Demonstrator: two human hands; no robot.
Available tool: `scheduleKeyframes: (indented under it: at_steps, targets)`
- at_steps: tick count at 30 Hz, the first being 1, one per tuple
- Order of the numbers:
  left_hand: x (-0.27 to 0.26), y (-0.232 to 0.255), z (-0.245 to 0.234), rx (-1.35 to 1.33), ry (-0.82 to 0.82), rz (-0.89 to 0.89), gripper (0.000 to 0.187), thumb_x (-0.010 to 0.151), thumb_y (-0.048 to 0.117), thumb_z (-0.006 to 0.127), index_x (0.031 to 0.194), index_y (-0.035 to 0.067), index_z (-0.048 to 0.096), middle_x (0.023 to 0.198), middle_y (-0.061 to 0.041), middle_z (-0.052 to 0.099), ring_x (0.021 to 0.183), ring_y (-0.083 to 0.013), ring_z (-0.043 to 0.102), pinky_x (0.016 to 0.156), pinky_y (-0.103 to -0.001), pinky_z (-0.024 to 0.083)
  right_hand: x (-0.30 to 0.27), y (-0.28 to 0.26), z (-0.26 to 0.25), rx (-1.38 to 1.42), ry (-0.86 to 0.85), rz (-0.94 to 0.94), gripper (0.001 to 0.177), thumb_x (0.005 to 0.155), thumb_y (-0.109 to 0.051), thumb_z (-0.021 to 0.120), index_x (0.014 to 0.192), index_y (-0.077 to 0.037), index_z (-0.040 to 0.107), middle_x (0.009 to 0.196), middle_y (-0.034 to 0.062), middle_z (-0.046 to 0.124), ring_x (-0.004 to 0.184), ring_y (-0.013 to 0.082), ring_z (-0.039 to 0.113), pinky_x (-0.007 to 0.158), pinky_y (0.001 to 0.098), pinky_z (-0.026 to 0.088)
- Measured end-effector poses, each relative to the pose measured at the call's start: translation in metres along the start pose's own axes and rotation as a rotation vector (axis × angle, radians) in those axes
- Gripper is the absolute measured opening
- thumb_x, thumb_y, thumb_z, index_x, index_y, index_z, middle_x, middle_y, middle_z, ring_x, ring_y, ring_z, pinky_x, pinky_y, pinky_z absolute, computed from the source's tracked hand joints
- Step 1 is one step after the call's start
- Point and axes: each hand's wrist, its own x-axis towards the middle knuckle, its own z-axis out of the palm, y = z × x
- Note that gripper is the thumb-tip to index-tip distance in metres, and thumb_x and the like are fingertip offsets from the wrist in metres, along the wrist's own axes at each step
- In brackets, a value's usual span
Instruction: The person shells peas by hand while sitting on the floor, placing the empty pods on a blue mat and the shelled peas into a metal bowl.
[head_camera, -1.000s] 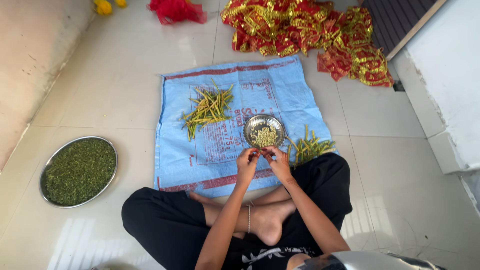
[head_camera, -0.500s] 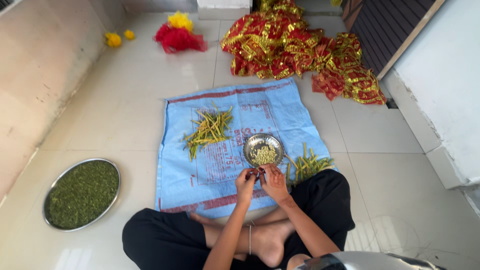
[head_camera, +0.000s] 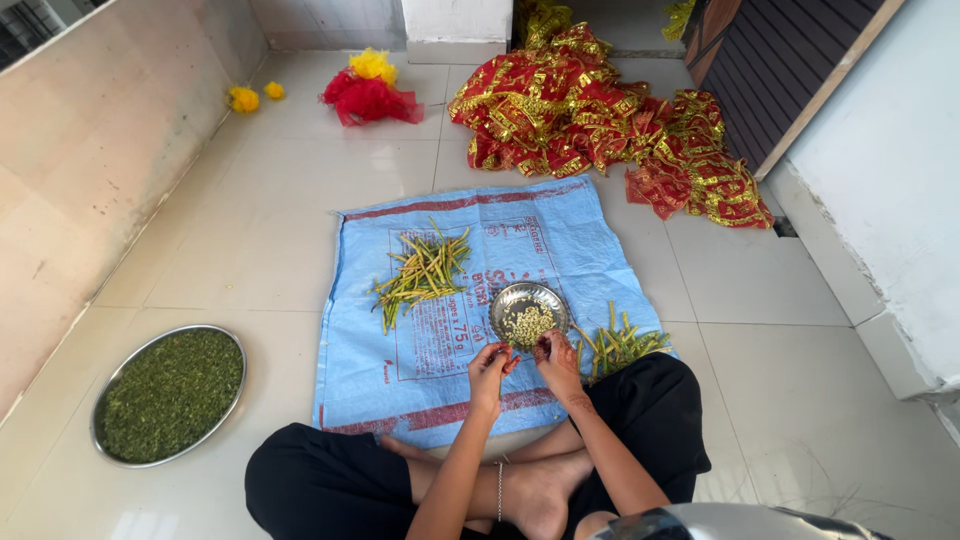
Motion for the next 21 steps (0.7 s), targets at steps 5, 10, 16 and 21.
scheduleKeyframes:
  at_steps: [5, 10, 16, 21]
  targets:
    - [-0.003, 0.003, -0.012, 0.009, -0.045, -0.010, 0.012, 0.095, 0.000, 0.065, 0.105, -0.006, 0.070, 0.095, -0.008, 0.070, 0.082, -0.0181, 0.068, 0.078, -0.032, 0.058, 0.012, -0.007, 0.004, -0.163, 0.115, -0.172, 0.039, 0.079, -0.010, 0.078, 0.116, -0.008, 0.064, 0.112, 0.0149, 0.070, 0.108, 0.0358, 0.063, 0.091, 0.0459, 0.050]
    - [-0.006, 0.006, -0.016, -0.082, -0.018, -0.084, 0.013, 0.095, 0.001, 0.067, 0.106, -0.004, 0.072, 0.095, -0.008, 0.071, 0.083, -0.0174, 0.069, 0.084, -0.033, 0.058, 0.003, -0.018, 0.001, -0.168, 0.093, -0.236, 0.043, 0.084, -0.009, 0.074, 0.126, -0.010, 0.067, 0.127, 0.0176, 0.067, 0.117, 0.0361, 0.060, 0.099, 0.0450, 0.048]
    - [-0.004, 0.004, -0.016, -0.011, -0.020, -0.109, 0.019, 0.089, -0.001, 0.068, 0.107, -0.001, 0.075, 0.099, -0.006, 0.075, 0.089, -0.0122, 0.069, 0.084, -0.030, 0.056, -0.014, -0.033, 0.008, 0.530, -0.234, 0.144, 0.028, 0.097, -0.015, 0.069, 0.123, -0.006, 0.070, 0.114, 0.0060, 0.075, 0.100, 0.0154, 0.069, 0.089, 0.0311, 0.054]
    - [-0.012, 0.018, 0.002, 0.199, -0.006, 0.014, 0.023, 0.087, -0.004, 0.069, 0.108, 0.001, 0.076, 0.096, -0.005, 0.075, 0.087, -0.0109, 0.067, 0.080, -0.026, 0.054, -0.019, -0.007, 0.015, 0.752, -0.212, 0.155, 0.028, 0.093, -0.011, 0.068, 0.120, -0.001, 0.068, 0.112, 0.0036, 0.075, 0.102, 0.0104, 0.068, 0.091, 0.0274, 0.053]
